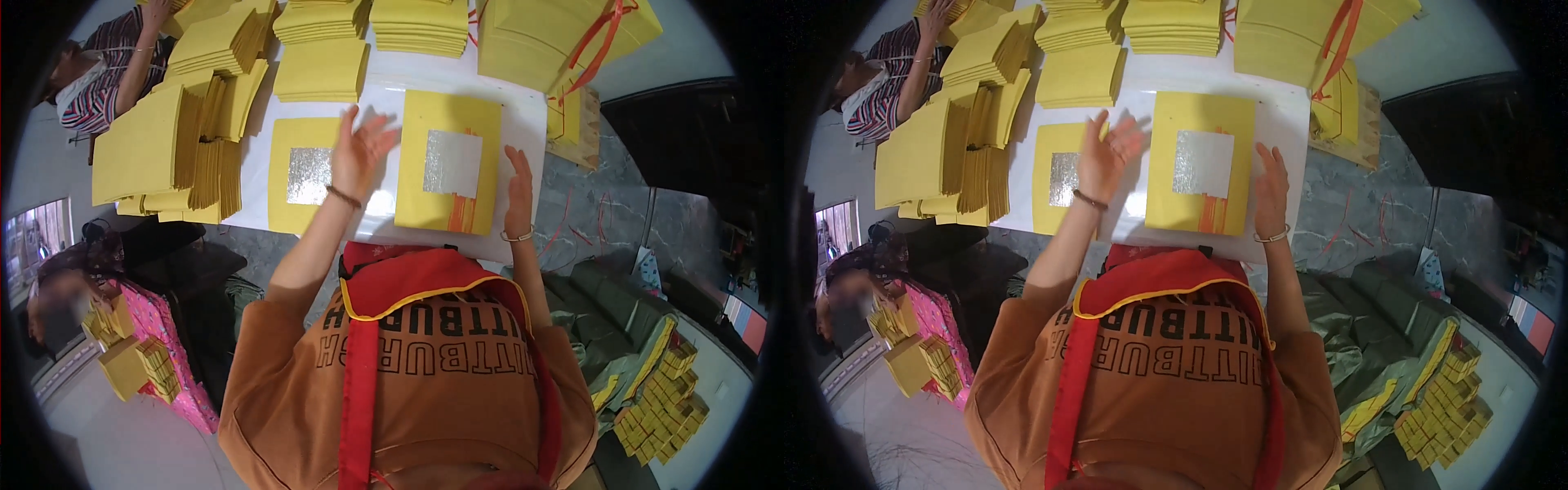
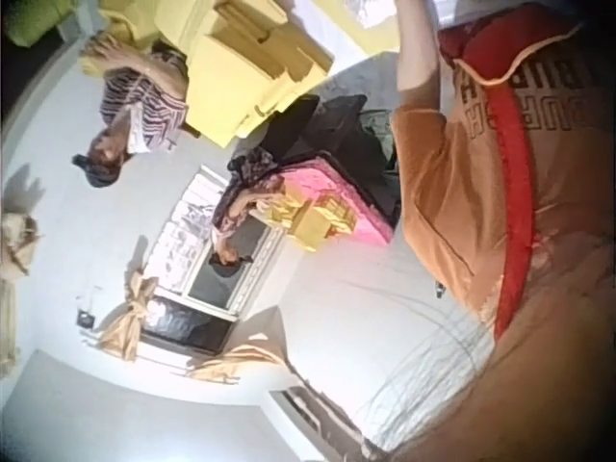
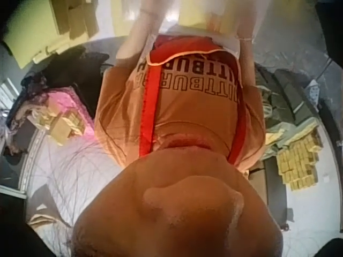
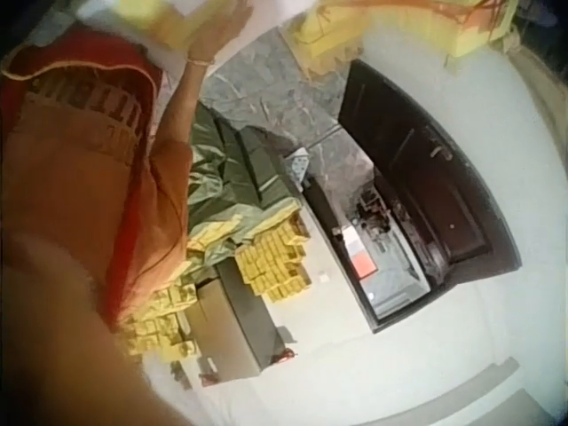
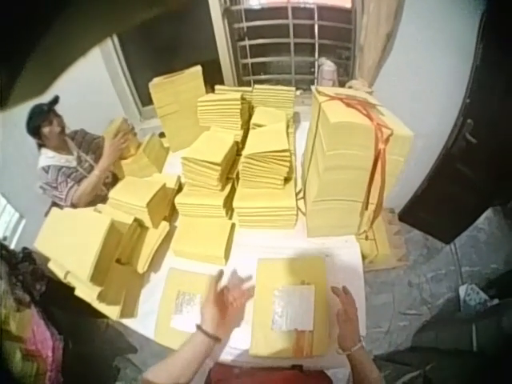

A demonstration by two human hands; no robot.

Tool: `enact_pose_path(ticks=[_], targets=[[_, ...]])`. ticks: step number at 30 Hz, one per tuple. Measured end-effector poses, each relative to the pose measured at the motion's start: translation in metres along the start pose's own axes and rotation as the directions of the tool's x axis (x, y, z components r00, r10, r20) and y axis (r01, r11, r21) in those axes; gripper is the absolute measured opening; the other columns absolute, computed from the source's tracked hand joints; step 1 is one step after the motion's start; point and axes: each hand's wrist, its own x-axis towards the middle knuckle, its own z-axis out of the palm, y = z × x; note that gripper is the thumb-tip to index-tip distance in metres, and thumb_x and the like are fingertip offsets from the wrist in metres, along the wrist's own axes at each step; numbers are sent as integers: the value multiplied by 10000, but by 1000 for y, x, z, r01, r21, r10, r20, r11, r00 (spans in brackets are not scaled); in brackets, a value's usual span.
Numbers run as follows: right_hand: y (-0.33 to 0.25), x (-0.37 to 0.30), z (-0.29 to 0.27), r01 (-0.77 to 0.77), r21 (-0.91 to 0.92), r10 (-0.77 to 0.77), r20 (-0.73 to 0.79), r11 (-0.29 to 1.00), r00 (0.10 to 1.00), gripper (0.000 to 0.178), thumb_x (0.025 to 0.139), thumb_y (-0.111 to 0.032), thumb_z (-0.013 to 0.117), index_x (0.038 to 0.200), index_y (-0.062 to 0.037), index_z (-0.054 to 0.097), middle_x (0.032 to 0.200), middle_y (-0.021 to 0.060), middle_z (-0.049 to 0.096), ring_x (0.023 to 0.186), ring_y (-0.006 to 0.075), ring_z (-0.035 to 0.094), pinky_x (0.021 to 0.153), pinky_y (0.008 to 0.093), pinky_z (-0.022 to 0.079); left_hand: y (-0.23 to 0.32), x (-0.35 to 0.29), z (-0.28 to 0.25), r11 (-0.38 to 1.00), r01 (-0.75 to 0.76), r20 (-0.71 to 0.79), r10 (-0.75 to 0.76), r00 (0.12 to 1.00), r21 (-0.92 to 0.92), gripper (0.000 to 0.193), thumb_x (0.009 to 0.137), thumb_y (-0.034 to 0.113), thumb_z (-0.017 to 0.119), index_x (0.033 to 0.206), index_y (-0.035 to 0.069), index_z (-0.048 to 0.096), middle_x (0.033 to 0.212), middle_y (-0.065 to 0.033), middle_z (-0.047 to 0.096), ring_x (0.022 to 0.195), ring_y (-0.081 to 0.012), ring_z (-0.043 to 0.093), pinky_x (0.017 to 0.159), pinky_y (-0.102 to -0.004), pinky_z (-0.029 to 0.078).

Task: The recorder is stacking and organizing individual sheets of joss paper onto a pile.

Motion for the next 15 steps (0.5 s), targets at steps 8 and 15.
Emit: enact_pose_path(ticks=[8,15], targets=[[-11,-22,5,115,-354,-29,239,928,971,334,905,-283,380,1090,-145,622,1257,22,519,1299,283,254,1036,425,80,-1,-25,43,302,-532,543,54,838,791,366,838,192,582,1162,32,521,881,-128,602,733,-205,570,676,-301,459],[14,-23,7,33,-128,-6,198,991,980,499,945,-357,218,1000,-122,655,1258,26,520,1286,262,272,1035,408,78,-25,-67,19,-311,-832,757,-352,551,460,579,665,281,673,1172,59,502,1166,-148,460,1056,-300,418,885,-404,354]])
